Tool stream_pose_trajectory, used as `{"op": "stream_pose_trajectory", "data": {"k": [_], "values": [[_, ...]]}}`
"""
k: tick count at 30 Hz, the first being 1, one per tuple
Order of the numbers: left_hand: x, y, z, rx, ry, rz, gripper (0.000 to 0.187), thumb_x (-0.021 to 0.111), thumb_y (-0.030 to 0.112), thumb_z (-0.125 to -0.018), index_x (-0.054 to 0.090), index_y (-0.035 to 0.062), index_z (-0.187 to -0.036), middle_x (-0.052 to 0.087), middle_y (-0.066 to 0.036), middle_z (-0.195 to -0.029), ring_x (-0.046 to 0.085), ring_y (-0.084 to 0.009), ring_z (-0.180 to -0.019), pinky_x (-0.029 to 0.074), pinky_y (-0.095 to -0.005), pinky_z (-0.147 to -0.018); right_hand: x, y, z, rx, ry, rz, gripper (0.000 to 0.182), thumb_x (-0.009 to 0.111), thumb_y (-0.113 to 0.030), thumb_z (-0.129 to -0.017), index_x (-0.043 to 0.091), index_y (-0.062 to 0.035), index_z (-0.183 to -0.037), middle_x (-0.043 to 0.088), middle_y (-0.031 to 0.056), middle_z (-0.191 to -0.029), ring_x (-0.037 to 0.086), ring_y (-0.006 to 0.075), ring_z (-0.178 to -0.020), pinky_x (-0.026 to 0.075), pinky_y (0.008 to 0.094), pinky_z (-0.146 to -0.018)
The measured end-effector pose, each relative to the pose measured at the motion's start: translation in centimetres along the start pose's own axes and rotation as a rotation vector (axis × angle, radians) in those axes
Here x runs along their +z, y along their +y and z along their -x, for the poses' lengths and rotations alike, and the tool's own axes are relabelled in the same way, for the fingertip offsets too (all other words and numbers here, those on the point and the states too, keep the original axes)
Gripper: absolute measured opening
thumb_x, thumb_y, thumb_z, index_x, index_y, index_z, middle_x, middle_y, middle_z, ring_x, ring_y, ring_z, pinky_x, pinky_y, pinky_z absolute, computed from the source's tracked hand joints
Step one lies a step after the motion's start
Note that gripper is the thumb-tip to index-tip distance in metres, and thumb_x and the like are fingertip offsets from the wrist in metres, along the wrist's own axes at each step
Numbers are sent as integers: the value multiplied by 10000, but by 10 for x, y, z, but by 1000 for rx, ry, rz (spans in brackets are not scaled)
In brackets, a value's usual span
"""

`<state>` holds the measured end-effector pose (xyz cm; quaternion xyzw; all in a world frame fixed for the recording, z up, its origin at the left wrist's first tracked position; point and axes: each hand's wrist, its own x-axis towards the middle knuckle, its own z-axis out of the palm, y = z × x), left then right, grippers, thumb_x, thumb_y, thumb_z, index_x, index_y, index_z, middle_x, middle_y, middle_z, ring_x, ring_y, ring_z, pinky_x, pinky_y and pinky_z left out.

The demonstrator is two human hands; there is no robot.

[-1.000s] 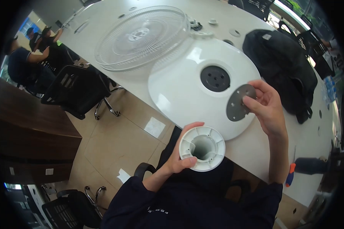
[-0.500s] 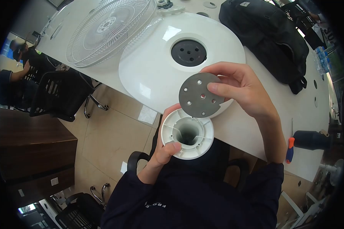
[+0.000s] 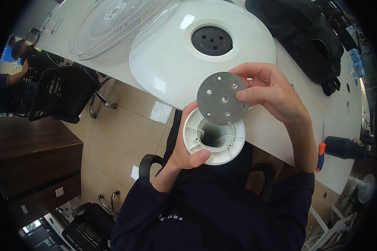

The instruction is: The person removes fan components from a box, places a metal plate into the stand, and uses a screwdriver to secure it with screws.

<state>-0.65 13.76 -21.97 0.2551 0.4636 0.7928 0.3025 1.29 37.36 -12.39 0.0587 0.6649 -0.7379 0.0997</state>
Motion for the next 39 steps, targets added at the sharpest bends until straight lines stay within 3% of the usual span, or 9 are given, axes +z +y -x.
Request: {"op": "stream_pose_trajectory", "data": {"k": [4,6,9,19,25,28,30,33,39], "values": [[1,-6,3,-6,38,102,1286,894,550,-611,143,28,-1515,365,-178,-1448,416,-291,-1359,372,-451,-1104,10,-2,4,-1,-22,-57,252,705,-109,-843,646,-16,-1070,689,51,-988,660,99,-869,534,225,-699],[-5,-14,5,80,8,-8,1476,968,602,-450,110,49,-1516,344,-171,-1459,404,-292,-1365,373,-458,-1110,12,1,8,64,-69,-83,177,704,-101,-863,628,-12,-997,677,58,-993,668,116,-892,549,239,-704],[-11,-19,4,179,-42,-133,1532,992,575,-389,87,55,-1511,361,-167,-1445,423,-291,-1351,390,-459,-1099,17,2,14,34,-96,-96,114,681,-69,-882,601,-6,-933,658,74,-1011,667,127,-881,557,242,-703],[-9,-17,5,227,-107,-190,1465,1010,487,-446,86,67,-1503,412,-168,-1409,477,-287,-1308,427,-449,-1066,22,0,23,24,-124,-40,129,685,6,-847,559,0,-873,587,88,-1057,628,86,-847,524,205,-715],[-8,-16,5,244,-143,-238,1461,1008,492,-442,91,69,-1498,410,-169,-1413,480,-286,-1307,436,-445,-1058,27,-11,24,90,-116,-6,171,698,-12,-864,614,45,-1001,619,88,-1041,646,83,-846,549,230,-675],[-7,-16,5,234,-132,-207,1461,1007,497,-443,91,65,-1496,412,-172,-1402,483,-285,-1301,438,-443,-1052,32,-21,31,139,-51,236,146,687,0,-845,648,25,-983,622,62,-966,646,114,-787,526,237,-636],[-8,-18,6,251,-137,-249,1462,1005,498,-448,83,63,-1496,416,-177,-1382,492,-288,-1285,442,-442,-1044,31,-17,35,-197,3,775,151,731,-42,-801,676,-16,-939,626,48,-968,629,166,-761,514,286,-625],[-5,-22,6,315,-87,-245,1407,1005,499,-450,141,63,-1471,418,-182,-1362,506,-286,-1255,450,-438,-1028,39,0,38,-373,121,934,207,783,-27,-737,725,-72,-930,630,32,-1023,590,148,-782,455,250,-545],[-17,-22,4,398,-164,-289,1264,1017,456,-458,268,56,-1394,452,-191,-1316,533,-278,-1203,481,-415,-971,36,-3,35,-341,38,887,317,816,-60,-712,727,-79,-1016,626,44,-1022,613,171,-881,500,281,-641]]}}
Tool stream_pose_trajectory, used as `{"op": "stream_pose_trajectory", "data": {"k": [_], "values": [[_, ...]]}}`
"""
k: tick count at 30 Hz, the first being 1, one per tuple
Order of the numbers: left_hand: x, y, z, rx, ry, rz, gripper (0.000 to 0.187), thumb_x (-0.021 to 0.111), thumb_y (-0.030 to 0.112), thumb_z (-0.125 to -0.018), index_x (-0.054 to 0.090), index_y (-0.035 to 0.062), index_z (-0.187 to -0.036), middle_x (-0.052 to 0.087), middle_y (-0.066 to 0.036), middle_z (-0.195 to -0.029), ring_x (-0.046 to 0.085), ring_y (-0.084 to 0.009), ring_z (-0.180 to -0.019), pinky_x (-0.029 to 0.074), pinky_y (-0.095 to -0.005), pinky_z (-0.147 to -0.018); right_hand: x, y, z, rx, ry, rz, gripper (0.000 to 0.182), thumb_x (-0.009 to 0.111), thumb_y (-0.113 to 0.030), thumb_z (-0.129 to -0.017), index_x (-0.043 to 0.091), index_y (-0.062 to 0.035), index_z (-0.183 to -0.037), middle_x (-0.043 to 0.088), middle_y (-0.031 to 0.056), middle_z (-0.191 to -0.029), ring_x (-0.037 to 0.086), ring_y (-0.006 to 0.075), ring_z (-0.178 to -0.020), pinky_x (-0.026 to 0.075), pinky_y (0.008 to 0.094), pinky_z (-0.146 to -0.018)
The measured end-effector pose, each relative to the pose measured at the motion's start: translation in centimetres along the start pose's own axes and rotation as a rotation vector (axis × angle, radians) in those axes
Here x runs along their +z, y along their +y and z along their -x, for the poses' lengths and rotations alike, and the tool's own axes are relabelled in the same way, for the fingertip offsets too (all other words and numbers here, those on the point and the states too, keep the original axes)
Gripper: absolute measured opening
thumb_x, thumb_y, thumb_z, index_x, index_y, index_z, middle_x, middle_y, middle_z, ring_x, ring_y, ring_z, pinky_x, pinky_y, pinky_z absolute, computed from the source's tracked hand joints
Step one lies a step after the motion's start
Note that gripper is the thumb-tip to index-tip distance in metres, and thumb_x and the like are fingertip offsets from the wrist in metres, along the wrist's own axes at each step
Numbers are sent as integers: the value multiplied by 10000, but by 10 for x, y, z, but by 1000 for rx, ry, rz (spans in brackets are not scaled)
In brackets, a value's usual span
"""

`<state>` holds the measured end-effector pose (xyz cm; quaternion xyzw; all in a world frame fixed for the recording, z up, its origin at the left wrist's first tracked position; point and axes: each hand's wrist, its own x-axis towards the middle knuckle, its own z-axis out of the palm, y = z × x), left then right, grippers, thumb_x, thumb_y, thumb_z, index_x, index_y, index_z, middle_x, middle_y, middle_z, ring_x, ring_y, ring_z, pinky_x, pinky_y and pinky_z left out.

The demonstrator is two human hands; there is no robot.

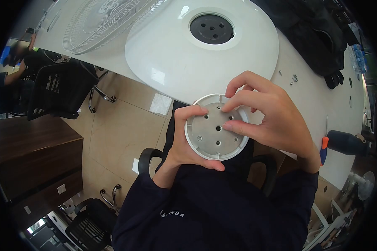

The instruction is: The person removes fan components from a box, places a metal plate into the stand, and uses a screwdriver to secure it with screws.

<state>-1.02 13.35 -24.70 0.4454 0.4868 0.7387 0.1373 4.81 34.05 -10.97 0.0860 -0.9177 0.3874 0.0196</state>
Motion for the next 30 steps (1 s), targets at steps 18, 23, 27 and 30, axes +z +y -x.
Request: {"op": "stream_pose_trajectory", "data": {"k": [18,23,27,30], "values": [[4,61,-14,-402,87,-74,475,644,207,-821,521,-1,-1231,599,-149,-1112,580,-205,-992,467,-326,-865,10,19,-4,-18,-123,-231,378,728,-194,-851,636,4,-1159,665,162,-1066,654,317,-991,538,408,-807],[-3,57,-15,-372,89,-222,436,676,237,-798,595,-9,-1148,609,-136,-1070,583,-203,-961,462,-314,-841,-17,26,19,56,189,-90,327,708,-177,-870,654,-8,-1145,685,137,-1032,673,244,-921,539,358,-752],[0,47,-7,-386,211,-109,450,669,277,-790,576,5,-1135,589,-121,-1041,572,-193,-945,457,-313,-835,-71,105,51,259,537,221,234,698,-151,-870,723,-20,-1062,697,96,-909,639,174,-792,508,297,-683],[1,43,-5,-402,212,-123,470,662,326,-791,564,10,-1125,574,-123,-1052,563,-195,-945,453,-317,-832,-60,141,62,332,516,303,216,700,-152,-866,740,-33,-1042,675,77,-851,592,170,-726,489,294,-650]]}}
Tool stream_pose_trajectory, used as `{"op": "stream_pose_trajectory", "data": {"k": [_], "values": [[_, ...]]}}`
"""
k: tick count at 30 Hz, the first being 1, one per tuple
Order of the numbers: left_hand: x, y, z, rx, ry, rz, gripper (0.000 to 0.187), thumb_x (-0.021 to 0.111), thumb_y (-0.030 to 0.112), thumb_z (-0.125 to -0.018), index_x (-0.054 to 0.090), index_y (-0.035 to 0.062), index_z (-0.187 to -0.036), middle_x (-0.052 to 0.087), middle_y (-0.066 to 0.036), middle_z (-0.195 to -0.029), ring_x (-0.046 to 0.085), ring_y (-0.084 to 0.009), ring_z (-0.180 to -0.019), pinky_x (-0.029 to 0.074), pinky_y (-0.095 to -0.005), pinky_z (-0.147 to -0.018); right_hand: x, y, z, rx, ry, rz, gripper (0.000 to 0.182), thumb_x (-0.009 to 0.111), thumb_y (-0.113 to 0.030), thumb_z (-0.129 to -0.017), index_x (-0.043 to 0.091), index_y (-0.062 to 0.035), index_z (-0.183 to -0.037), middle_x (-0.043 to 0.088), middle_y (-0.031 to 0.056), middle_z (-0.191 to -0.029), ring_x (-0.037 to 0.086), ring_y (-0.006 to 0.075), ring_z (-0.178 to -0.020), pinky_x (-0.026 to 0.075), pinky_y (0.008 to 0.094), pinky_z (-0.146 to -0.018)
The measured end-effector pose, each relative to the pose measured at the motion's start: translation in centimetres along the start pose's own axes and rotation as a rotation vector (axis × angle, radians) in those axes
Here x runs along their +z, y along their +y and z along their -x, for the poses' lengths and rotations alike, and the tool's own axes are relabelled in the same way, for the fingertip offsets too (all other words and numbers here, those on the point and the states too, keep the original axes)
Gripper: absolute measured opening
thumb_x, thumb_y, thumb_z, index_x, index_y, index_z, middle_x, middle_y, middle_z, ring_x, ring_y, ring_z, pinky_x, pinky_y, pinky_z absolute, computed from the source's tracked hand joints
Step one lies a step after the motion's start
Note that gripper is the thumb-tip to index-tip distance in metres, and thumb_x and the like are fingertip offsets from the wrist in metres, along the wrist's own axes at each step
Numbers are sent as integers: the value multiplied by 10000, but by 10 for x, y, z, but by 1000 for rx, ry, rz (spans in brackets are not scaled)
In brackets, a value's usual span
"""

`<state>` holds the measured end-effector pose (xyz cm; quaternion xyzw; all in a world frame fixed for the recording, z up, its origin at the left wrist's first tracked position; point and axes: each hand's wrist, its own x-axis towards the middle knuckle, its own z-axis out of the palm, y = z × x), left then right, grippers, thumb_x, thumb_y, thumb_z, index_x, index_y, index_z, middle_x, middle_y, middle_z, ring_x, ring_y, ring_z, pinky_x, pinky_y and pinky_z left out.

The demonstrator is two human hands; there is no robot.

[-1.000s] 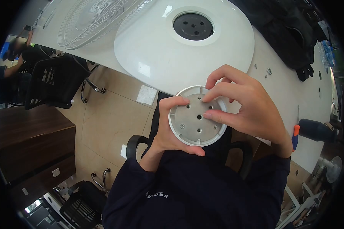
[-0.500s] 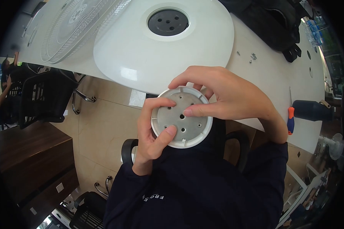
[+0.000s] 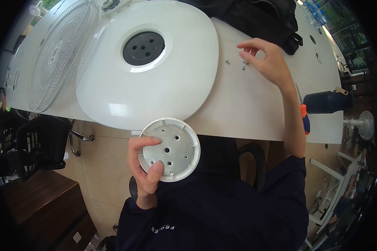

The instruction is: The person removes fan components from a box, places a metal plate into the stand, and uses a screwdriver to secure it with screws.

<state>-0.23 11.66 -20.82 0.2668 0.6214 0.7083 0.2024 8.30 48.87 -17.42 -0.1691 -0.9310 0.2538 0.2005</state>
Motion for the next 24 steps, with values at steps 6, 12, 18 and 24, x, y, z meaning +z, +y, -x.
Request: {"op": "stream_pose_trajectory", "data": {"k": [6,12,18,24], "values": [[17,7,-5,-124,64,9,594,672,402,-674,533,32,-1119,555,-119,-1024,571,-208,-924,462,-314,-812,37,2,9,-211,-19,341,158,710,-165,-867,744,-53,-974,664,64,-833,613,242,-815,469,364,-778],[23,1,3,-110,-21,180,790,682,435,-753,404,10,-1358,526,-184,-1231,554,-261,-1116,468,-400,-920,44,-3,6,-140,-6,357,107,665,-108,-890,732,-39,-938,687,102,-865,628,282,-901,464,395,-829],[12,-8,13,-219,-182,478,984,725,452,-661,322,37,-1457,555,-196,-1256,582,-304,-1158,511,-434,-950,27,-30,17,98,30,196,119,663,-94,-882,716,-8,-945,716,117,-925,678,223,-809,516,333,-724],[7,0,47,-141,-231,476,955,683,468,-681,328,2,-1435,553,-170,-1249,575,-257,-1153,481,-407,-957,18,-127,98,84,100,-554,116,703,-34,-872,717,26,-970,705,61,-889,647,102,-799,527,248,-742]]}}
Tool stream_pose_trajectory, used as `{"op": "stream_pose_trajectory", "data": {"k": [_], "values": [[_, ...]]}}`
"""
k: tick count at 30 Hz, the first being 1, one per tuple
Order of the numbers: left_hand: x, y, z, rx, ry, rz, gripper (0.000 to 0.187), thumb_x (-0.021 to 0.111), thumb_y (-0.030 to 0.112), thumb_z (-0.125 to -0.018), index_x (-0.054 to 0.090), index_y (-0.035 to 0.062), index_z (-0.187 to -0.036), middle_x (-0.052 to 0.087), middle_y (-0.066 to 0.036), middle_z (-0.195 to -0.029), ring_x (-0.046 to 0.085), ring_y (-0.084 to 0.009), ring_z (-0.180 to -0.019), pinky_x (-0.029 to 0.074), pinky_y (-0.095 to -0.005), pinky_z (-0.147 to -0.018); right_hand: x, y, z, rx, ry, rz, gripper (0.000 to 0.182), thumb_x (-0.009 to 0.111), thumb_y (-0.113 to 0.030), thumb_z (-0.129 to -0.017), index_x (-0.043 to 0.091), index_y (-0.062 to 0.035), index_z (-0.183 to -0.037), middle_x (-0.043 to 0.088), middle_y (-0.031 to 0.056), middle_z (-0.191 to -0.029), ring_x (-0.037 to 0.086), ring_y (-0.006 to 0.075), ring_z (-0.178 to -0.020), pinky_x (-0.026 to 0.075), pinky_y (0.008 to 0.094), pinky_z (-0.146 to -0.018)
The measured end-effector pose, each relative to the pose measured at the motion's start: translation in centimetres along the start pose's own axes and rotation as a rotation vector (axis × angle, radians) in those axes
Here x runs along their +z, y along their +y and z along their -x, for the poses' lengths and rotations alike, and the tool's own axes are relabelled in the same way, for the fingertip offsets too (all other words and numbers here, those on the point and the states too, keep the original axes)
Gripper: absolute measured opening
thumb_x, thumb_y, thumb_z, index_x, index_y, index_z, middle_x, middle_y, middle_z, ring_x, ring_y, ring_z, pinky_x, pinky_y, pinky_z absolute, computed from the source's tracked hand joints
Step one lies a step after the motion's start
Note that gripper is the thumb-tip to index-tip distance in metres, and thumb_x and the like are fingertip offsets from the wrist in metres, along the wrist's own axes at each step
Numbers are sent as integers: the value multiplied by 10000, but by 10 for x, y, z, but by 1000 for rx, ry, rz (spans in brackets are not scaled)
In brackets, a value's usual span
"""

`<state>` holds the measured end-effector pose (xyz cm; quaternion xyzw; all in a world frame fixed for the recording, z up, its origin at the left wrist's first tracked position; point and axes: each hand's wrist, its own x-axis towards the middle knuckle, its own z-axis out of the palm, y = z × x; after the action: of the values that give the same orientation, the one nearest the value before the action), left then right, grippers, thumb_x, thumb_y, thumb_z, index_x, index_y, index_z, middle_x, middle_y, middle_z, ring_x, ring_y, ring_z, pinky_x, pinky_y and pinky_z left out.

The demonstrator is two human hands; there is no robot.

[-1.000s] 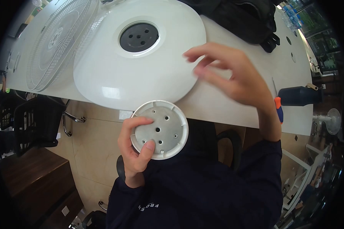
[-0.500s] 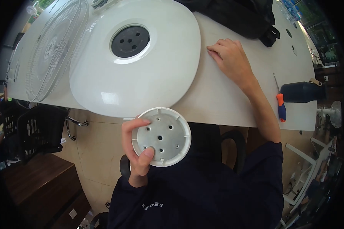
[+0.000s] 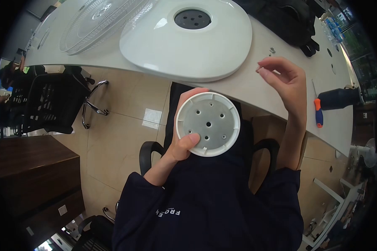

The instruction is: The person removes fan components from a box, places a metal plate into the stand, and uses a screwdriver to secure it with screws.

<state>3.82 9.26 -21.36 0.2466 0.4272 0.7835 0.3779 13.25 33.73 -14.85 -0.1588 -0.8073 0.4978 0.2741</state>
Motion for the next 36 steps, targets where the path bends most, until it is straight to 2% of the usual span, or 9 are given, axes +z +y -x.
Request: {"op": "stream_pose_trajectory", "data": {"k": [2,6,9,13,15,20,27,31,36], "values": [[5,3,13,35,-27,-22,948,675,465,-678,332,-3,-1429,556,-173,-1242,580,-258,-1142,482,-404,-951,23,-35,29,5,-121,-273,103,723,-1,-855,718,44,-948,699,74,-881,648,111,-796,535,244,-752],[10,4,56,160,-103,-74,916,626,445,-672,344,-24,-1407,559,-189,-1220,587,-268,-1119,479,-397,-939,58,-77,84,-191,-312,-250,131,737,7,-835,728,30,-964,704,65,-885,639,102,-773,542,252,-748],[19,2,70,249,-142,-49,905,606,434,-665,350,-29,-1399,549,-199,-1214,582,-279,-1112,475,-400,-936,59,-92,99,-241,-311,-133,140,740,13,-819,740,7,-959,701,52,-860,628,91,-739,549,251,-720],[14,1,96,311,-176,-75,897,602,432,-668,353,-32,-1395,537,-189,-1207,569,-272,-1118,461,-394,-945,61,-112,122,-378,-272,98,116,748,-1,-791,755,-16,-906,677,44,-796,597,90,-654,508,235,-599],[14,0,110,348,-203,-204,882,591,431,-676,361,-32,-1391,535,-186,-1202,559,-267,-1121,447,-390,-952,59,-122,136,-436,-404,266,125,764,16,-767,758,-23,-886,681,49,-819,581,91,-661,459,237,-574],[21,-7,128,472,-153,-152,860,576,423,-672,386,-32,-1377,531,-184,-1203,552,-266,-1111,435,-383,-949,63,-130,161,-502,-354,321,113,762,-41,-790,764,-38,-903,661,39,-772,583,98,-624,451,244,-560],[21,-15,138,505,-207,-170,847,562,404,-655,398,-33,-1363,533,-180,-1200,543,-265,-1118,430,-385,-956,63,-138,182,-523,-372,327,112,771,-29,-790,769,-27,-902,692,61,-817,618,124,-672,474,239,-594],[22,-7,137,502,-247,-223,844,561,388,-653,395,-31,-1366,530,-179,-1209,543,-261,-1115,430,-379,-960,62,-135,182,-518,-296,238,138,786,-10,-768,770,-23,-904,686,66,-818,600,117,-658,466,241,-587],[25,-4,139,513,-239,-214,855,599,453,-702,399,-43,-1368,505,-174,-1248,529,-270,-1168,416,-387,-1002,58,-137,184,-527,-261,290,125,785,-15,-763,754,-18,-884,678,57,-812,589,118,-628,467,254,-580]]}}
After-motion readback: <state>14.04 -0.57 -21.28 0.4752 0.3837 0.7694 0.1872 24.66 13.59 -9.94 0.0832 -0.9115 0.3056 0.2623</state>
